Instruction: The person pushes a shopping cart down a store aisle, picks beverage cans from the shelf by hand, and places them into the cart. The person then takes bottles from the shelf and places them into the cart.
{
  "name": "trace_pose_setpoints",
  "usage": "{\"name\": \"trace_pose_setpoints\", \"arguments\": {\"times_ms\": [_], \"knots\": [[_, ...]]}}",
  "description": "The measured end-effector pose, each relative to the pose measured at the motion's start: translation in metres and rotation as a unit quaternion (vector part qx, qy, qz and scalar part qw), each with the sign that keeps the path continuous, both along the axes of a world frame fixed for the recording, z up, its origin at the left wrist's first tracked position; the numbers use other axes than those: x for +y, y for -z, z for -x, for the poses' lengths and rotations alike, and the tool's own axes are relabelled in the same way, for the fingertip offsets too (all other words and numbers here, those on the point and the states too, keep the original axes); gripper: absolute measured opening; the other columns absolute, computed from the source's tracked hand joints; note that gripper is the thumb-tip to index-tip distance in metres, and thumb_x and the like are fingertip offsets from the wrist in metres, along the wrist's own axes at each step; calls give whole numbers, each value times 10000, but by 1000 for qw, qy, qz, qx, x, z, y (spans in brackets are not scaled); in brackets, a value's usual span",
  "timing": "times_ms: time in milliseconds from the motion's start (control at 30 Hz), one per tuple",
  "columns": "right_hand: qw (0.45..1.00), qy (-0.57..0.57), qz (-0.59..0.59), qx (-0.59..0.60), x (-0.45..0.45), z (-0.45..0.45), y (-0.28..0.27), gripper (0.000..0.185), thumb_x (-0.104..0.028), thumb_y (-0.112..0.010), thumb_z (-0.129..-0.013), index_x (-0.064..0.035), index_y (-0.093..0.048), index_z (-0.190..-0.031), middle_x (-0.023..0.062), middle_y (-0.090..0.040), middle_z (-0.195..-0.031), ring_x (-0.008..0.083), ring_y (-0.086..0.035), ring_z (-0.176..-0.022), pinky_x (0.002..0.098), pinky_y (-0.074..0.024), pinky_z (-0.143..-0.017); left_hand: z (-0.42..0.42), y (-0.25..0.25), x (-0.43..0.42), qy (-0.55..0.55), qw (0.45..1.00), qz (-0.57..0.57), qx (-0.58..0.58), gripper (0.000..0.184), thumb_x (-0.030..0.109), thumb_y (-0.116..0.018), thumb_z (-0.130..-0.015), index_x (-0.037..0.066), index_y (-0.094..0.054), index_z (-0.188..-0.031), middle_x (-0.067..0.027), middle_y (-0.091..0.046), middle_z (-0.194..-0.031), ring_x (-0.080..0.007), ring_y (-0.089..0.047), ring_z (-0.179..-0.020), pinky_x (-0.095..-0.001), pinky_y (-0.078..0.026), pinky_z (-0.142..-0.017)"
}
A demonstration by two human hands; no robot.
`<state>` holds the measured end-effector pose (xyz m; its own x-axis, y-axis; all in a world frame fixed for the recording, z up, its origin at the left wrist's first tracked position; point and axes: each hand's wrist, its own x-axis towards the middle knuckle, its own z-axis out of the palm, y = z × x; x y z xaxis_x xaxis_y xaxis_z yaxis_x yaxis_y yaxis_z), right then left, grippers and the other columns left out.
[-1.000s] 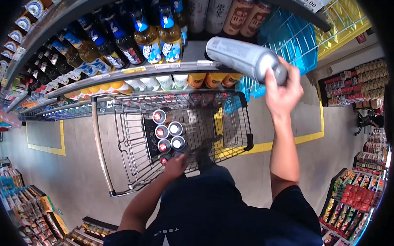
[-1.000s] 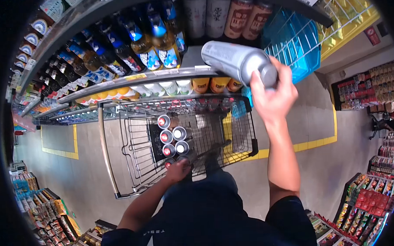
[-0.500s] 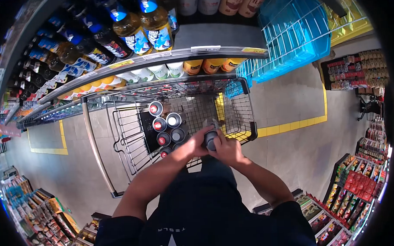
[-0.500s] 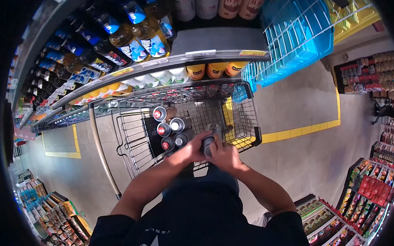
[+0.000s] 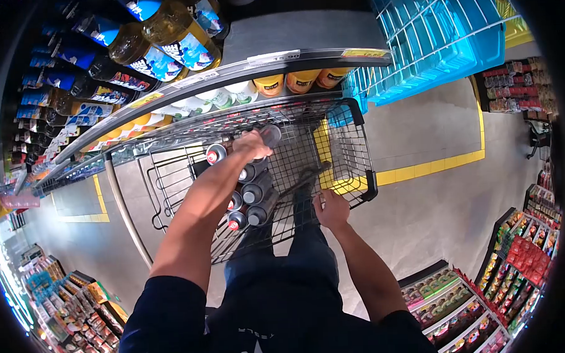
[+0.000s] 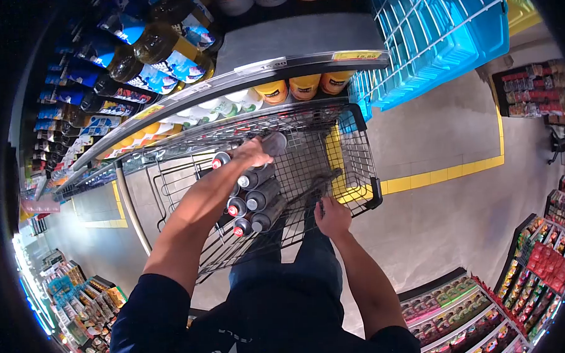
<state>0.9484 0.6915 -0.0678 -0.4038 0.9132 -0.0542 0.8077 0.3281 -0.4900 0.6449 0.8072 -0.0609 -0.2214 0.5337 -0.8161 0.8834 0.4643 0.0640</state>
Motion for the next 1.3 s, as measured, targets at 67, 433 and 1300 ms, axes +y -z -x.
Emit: {"name": "trace_pose_setpoints", "arguments": {"times_ms": [67,433,1300], "knots": [[1000,-1,-2,-1,1,-1,1,169,-229,-645,-861,-80,-629,-937,100,-671,-806,303,-659,-663,415,-518,-574,2,-5,0,16,999,6,41,797,446,-739,-759,86,-421,-1394,-134,-533,-1376,-297,-591,-1198,-401,-498,-968],[1000,-28,-10,2,4,-2,0,136,-192,-638,-827,-77,-644,-898,97,-645,-734,288,-641,-579,399,-516,-506,45,65,-29,156,983,-45,81,719,344,-583,-862,119,-343,-1501,-283,-309,-1529,-436,-446,-1334,-455,-432,-1042],[981,-84,150,-87,12,2,-17,324,-400,-556,-886,-89,-645,-892,154,-702,-880,365,-680,-798,502,-523,-712,-60,-75,-335,-129,968,-212,-23,583,568,-603,-869,112,-604,-1232,-139,-583,-1275,-301,-528,-1234,-433,-440,-1016]]}}
